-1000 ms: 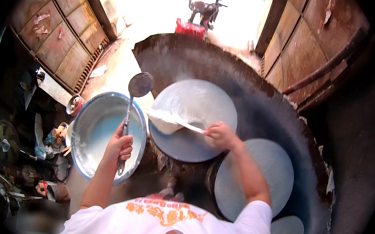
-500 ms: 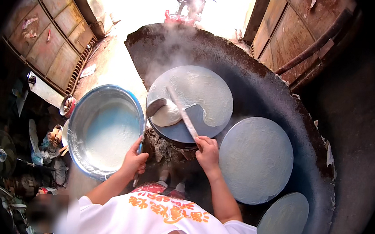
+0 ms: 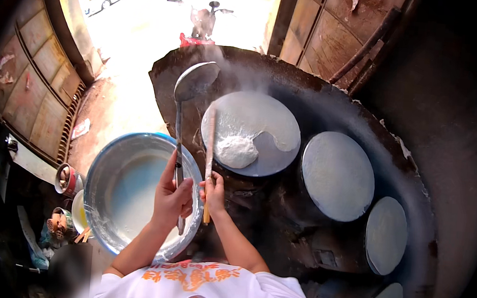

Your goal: The person spreads liquid batter onto multiple heated circular surfaces using a ladle and then lifts the dried thin sheets away with a long wooden stick.

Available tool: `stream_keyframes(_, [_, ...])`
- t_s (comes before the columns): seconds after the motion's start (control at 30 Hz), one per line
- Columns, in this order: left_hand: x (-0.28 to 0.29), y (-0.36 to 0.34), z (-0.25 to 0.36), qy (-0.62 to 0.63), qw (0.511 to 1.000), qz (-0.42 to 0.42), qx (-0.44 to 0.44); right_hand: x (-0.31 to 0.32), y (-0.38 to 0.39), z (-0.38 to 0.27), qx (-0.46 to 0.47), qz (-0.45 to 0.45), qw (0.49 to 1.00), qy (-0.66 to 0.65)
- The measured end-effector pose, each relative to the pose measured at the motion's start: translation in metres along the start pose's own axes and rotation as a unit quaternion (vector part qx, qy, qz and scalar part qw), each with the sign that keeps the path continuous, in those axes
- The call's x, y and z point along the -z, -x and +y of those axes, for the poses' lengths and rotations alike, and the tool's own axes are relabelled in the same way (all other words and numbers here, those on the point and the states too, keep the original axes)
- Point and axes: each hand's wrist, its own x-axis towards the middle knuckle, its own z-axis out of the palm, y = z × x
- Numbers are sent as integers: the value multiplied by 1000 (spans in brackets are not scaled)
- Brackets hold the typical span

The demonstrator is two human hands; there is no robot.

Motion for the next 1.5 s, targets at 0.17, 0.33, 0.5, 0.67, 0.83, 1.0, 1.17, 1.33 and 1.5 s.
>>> stream_keyframes(0.17, [28,17,13,39,998,-17,44,26,57,-8,-11,124,984,-125])
stream_keyframes(0.33, [24,17,10,22,998,-36,51,55,38,-49,16,229,969,-94])
stream_keyframes(0.5, [22,16,-2,16,994,-44,102,66,43,-40,73,166,983,34])
stream_keyframes(0.67, [13,-2,-6,-6,993,-41,114,125,116,-61,-46,178,977,110])
stream_keyframes(0.83, [-32,-22,-25,12,991,-74,115,160,68,-91,21,170,972,161])
stream_keyframes(1.0, [-55,-46,-40,-48,987,-72,134,193,123,-82,-59,135,984,102])
stream_keyframes(1.17, [-103,-52,-50,-32,985,-70,157,213,49,-115,194,205,865,415])
stream_keyframes(1.33, [-93,-77,-32,47,959,-118,254,232,86,-108,216,331,776,491])
stream_keyframes(1.5, [-108,-117,-44,121,944,-75,296,194,65,-104,177,246,741,600])
